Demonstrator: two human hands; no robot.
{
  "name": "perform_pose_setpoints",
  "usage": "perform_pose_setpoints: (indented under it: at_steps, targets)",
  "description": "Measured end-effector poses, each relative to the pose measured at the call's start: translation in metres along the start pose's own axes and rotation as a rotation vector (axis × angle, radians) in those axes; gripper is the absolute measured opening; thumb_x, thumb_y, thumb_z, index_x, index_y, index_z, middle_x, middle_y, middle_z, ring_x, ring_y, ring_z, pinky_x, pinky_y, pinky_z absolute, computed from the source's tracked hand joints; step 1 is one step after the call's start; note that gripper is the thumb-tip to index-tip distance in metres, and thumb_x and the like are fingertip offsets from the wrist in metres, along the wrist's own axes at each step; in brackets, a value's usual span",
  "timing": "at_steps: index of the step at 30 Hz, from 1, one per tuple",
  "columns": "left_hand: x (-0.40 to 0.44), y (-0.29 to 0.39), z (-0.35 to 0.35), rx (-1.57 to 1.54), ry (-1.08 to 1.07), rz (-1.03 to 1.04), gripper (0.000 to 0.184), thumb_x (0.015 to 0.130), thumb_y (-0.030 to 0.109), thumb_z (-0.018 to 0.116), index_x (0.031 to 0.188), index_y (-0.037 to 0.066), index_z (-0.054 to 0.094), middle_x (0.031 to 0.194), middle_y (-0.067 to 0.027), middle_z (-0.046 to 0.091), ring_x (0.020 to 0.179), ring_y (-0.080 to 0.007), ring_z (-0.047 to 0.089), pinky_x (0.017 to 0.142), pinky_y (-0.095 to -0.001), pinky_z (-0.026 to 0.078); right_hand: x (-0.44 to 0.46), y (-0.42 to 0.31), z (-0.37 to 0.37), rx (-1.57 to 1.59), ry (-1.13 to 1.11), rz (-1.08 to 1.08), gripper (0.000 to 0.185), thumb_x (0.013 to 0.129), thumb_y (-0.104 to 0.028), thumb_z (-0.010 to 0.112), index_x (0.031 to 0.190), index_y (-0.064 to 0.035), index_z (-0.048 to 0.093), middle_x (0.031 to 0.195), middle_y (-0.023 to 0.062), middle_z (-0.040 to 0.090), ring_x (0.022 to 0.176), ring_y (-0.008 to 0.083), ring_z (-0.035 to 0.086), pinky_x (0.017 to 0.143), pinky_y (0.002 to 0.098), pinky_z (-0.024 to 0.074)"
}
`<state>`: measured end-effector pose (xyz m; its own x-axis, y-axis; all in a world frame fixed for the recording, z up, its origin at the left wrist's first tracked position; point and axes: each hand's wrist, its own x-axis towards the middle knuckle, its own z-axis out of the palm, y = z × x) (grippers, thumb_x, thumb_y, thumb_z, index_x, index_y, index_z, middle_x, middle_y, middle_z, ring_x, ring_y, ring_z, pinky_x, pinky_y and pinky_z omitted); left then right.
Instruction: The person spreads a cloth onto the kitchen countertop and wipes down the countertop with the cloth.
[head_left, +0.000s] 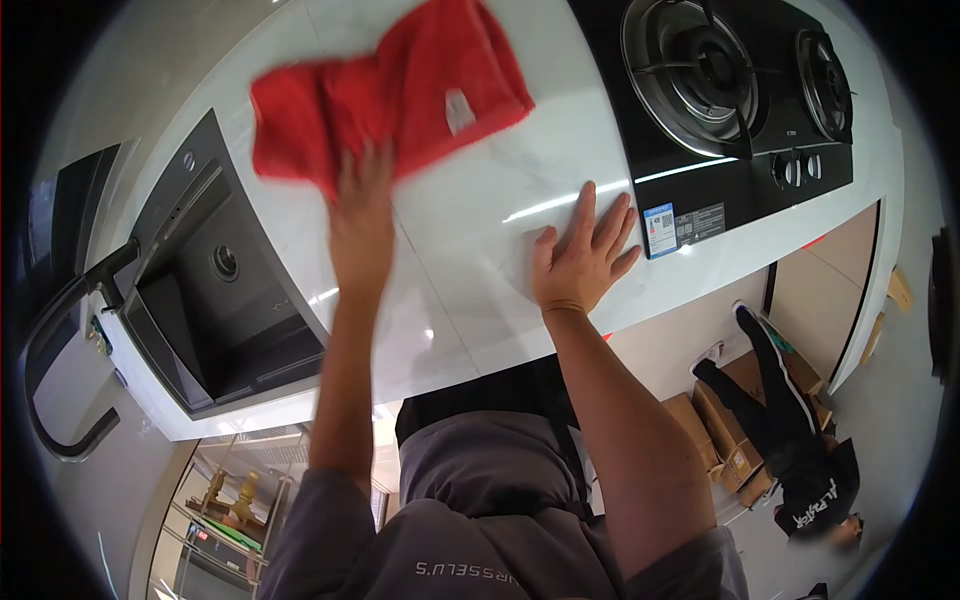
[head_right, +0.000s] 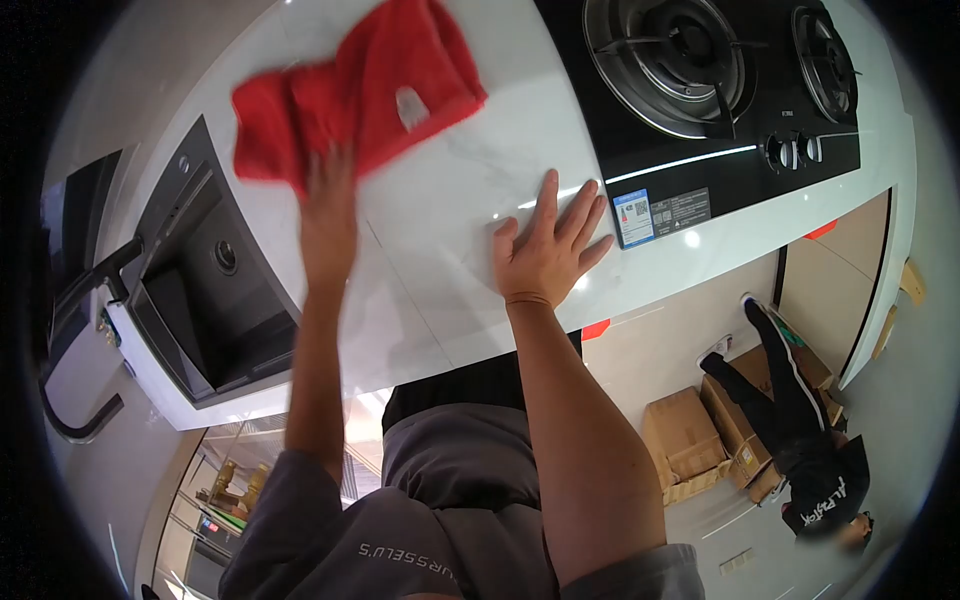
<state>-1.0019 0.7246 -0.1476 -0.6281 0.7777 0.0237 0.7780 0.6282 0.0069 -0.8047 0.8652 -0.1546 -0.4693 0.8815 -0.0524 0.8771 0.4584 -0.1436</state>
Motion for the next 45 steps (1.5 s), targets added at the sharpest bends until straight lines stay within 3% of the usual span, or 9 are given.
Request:
perform_pose_setpoints:
  at_steps: [4, 9, 13, 23, 26, 29, 35, 39, 45]
  targets:
    - [-0.124, 0.059, -0.039, -0.381, -0.289, -0.104, 0.062, 0.085, 0.004, 0.058, 0.145, 0.008, 0.042, 0.148, -0.0118, 0.044, 0.136, -0.0352, 0.041, 0.106, -0.0526, 0.037, 0.002, -0.002, -0.003, 0.003, -0.004, 0.007, 0.072, 0.08, -0.039, 0.05, 0.15, -0.0263, 0.035, 0.159, 0.0192, 0.02, 0.148, 0.0371, 0.015, 0.112, 0.0665, 0.0093]
    - [-0.162, 0.078, -0.053, -0.373, -0.42, -0.154, 0.063, 0.09, 0.03, 0.063, 0.147, 0.014, 0.04, 0.153, -0.0108, 0.037, 0.142, -0.0337, 0.032, 0.109, -0.0637, 0.023, 0.001, -0.003, -0.005, 0.025, -0.011, 0.011, 0.072, 0.079, -0.036, 0.052, 0.149, -0.0253, 0.036, 0.159, 0.0195, 0.02, 0.148, 0.0376, 0.015, 0.112, 0.0667, 0.0089]
    - [-0.11, 0.063, -0.031, -0.208, -0.344, -0.172, 0.062, 0.092, 0.036, 0.06, 0.148, 0.017, 0.039, 0.156, -0.0087, 0.031, 0.145, -0.0321, 0.026, 0.108, -0.0689, 0.019, 0.002, -0.002, -0.002, 0.005, -0.008, 0.006, 0.072, 0.08, -0.037, 0.051, 0.15, -0.0258, 0.036, 0.159, 0.0198, 0.02, 0.148, 0.038, 0.016, 0.111, 0.067, 0.0087]
    - [0.167, -0.057, 0.034, -0.162, 0.166, -0.156, 0.056, 0.094, 0.028, 0.055, 0.147, 0.023, 0.039, 0.155, -0.0053, 0.033, 0.141, -0.032, 0.033, 0.098, -0.0749, 0.032, 0.002, 0.0, -0.002, -0.017, -0.027, 0.001, 0.072, 0.083, -0.045, 0.045, 0.151, -0.0258, 0.032, 0.158, 0.0201, 0.02, 0.148, 0.0387, 0.016, 0.111, 0.0661, 0.0087]
    - [0.194, -0.052, 0.012, -0.139, 0.022, -0.211, 0.056, 0.097, 0.03, 0.047, 0.15, 0.017, 0.033, 0.157, -0.0081, 0.03, 0.142, -0.0365, 0.03, 0.101, -0.0712, 0.033, 0.003, 0.001, 0.0, -0.003, -0.001, -0.01, 0.072, 0.082, -0.045, 0.046, 0.15, -0.0268, 0.034, 0.158, 0.0204, 0.021, 0.147, 0.0387, 0.018, 0.11, 0.0675, 0.0098]
    - [0.17, -0.053, 0.027, -0.106, 0.212, -0.126, 0.053, 0.095, 0.033, 0.054, 0.145, 0.02, 0.042, 0.152, -0.0072, 0.038, 0.138, -0.035, 0.038, 0.096, -0.0719, 0.037, 0.002, 0.0, -0.001, -0.006, -0.005, -0.008, 0.073, 0.081, -0.044, 0.046, 0.151, -0.0265, 0.034, 0.158, 0.0207, 0.021, 0.147, 0.0386, 0.017, 0.111, 0.0671, 0.0095]
    - [0.003, 0.018, -0.016, -0.238, -0.001, -0.111, 0.049, 0.095, 0.018, 0.056, 0.142, 0.006, 0.046, 0.147, -0.0188, 0.042, 0.132, -0.0419, 0.043, 0.102, -0.047, 0.043, 0.002, 0.0, -0.002, -0.023, -0.033, 0.001, 0.074, 0.08, -0.041, 0.049, 0.151, -0.0258, 0.033, 0.158, 0.0211, 0.02, 0.148, 0.0382, 0.016, 0.111, 0.0664, 0.0084]
    - [-0.115, 0.059, -0.054, -0.411, -0.342, -0.186, 0.057, 0.092, 0.019, 0.06, 0.144, 0.007, 0.043, 0.149, -0.0196, 0.039, 0.137, -0.0407, 0.037, 0.106, -0.0521, 0.037, 0.002, 0.0, -0.002, -0.024, -0.027, -0.004, 0.076, 0.079, -0.04, 0.05, 0.151, -0.0254, 0.033, 0.158, 0.0212, 0.019, 0.148, 0.0384, 0.015, 0.112, 0.0662, 0.0078]
    - [-0.123, 0.056, -0.044, -0.309, -0.342, -0.204, 0.059, 0.09, 0.023, 0.063, 0.145, 0.014, 0.044, 0.154, -0.0161, 0.034, 0.141, -0.0378, 0.032, 0.107, -0.0604, 0.03, 0.002, -0.002, -0.003, -0.017, -0.035, 0.006, 0.076, 0.079, -0.038, 0.05, 0.152, -0.0254, 0.032, 0.158, 0.0216, 0.019, 0.148, 0.039, 0.015, 0.112, 0.0664, 0.0073]
